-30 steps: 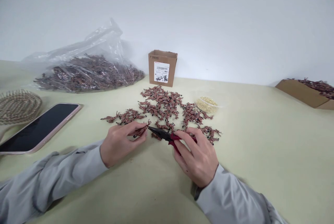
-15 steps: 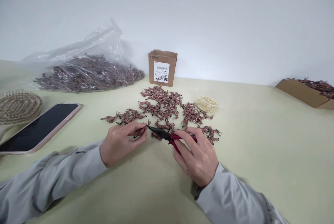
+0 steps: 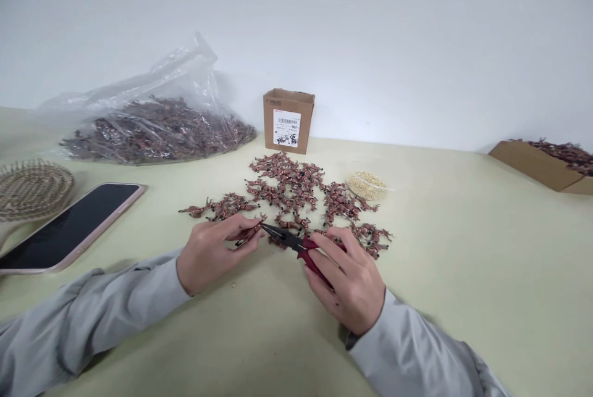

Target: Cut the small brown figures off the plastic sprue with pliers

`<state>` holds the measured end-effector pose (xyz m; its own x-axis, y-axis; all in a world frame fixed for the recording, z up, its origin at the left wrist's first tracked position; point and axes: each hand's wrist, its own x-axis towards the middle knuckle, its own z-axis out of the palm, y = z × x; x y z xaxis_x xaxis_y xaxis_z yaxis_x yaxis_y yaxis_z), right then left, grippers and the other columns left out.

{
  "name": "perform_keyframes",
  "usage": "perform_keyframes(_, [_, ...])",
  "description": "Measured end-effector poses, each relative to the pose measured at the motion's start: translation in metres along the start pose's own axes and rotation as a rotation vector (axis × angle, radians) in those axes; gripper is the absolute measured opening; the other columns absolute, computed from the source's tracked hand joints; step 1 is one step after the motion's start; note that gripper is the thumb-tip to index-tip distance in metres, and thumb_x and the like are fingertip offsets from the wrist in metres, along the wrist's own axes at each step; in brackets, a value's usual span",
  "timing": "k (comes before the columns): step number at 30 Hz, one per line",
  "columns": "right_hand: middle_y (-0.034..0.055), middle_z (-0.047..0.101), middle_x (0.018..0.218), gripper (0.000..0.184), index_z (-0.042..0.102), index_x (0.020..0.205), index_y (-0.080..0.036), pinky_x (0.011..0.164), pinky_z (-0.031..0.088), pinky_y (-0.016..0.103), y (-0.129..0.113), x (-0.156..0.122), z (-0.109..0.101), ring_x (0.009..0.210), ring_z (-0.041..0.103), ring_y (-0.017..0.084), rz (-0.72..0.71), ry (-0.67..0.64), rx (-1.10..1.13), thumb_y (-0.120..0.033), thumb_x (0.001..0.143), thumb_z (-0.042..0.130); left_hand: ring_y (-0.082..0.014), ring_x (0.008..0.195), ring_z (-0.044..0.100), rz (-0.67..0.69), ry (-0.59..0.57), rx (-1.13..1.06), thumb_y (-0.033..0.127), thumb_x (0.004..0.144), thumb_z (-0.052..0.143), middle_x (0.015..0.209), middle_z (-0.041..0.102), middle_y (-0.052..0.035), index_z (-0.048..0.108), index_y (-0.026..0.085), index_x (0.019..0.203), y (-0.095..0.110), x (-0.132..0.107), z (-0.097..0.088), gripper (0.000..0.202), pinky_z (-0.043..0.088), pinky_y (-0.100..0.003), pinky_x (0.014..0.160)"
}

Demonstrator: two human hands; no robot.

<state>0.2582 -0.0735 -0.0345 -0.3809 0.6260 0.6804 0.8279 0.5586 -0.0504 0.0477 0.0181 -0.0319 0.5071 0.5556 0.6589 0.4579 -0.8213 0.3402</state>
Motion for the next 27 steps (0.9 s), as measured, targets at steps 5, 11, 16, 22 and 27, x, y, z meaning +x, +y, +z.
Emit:
perform_keyframes(5, [0.0077, 0.066, 0.091, 0.019, 0.062, 0.088, -0.018, 0.082, 0.045, 0.043, -0.004, 0.005, -0.005, 0.085, 0.058, 0.022, 0.217, -0.032, 0.320, -0.015, 0.069, 0.060, -0.0099, 0.053, 0.061, 0.001, 0.034, -0.012, 0.017, 0.074, 0.053, 0.071, 0.069, -0.0002, 0.057, 0.018, 0.079, -0.001, 0.000, 0.000, 0.006, 0.048, -0.018, 0.053])
perform_keyframes(11, [0.0084, 0.066, 0.093, 0.012, 0.066, 0.081, -0.019, 0.072, 0.051, 0.034, -0.013, 0.011, -0.012, 0.087, 0.060, 0.022, 0.559, -0.155, 0.607, -0.024, 0.073, 0.058, -0.0087, 0.055, 0.061, -0.026, 0.020, -0.030, 0.017, 0.078, 0.050, 0.073, 0.067, 0.0003, 0.054, 0.017, 0.085, 0.002, 0.000, 0.000, 0.008, 0.049, -0.017, 0.055])
perform_keyframes(16, [0.0097, 0.067, 0.090, 0.014, 0.065, 0.084, -0.019, 0.082, 0.044, 0.043, -0.011, 0.009, -0.011, 0.089, 0.059, 0.025, 0.453, -0.098, 0.448, -0.021, 0.071, 0.060, -0.0122, 0.064, 0.064, -0.123, -0.019, -0.161, 0.023, 0.076, 0.053, 0.074, 0.067, -0.0015, 0.054, 0.017, 0.088, 0.007, 0.003, -0.002, 0.013, 0.052, -0.021, 0.063])
perform_keyframes(22, [0.0087, 0.065, 0.094, 0.024, 0.061, 0.092, -0.019, 0.082, 0.044, 0.044, -0.004, 0.003, -0.005, 0.087, 0.057, 0.022, 0.193, 0.022, 0.252, -0.012, 0.069, 0.060, -0.0184, 0.074, 0.066, -0.399, -0.174, -0.565, 0.028, 0.076, 0.053, 0.080, 0.069, -0.0061, 0.059, 0.015, 0.090, 0.006, 0.012, -0.008, 0.020, 0.055, -0.025, 0.065])
perform_keyframes(27, [0.0092, 0.065, 0.096, 0.024, 0.060, 0.092, -0.019, 0.081, 0.044, 0.045, -0.002, 0.003, -0.005, 0.084, 0.058, 0.022, 0.138, 0.050, 0.214, -0.012, 0.069, 0.059, -0.0221, 0.072, 0.067, -0.510, -0.232, -0.870, 0.027, 0.075, 0.056, 0.080, 0.070, -0.0093, 0.062, 0.013, 0.086, 0.001, 0.015, -0.007, 0.019, 0.056, -0.033, 0.066])
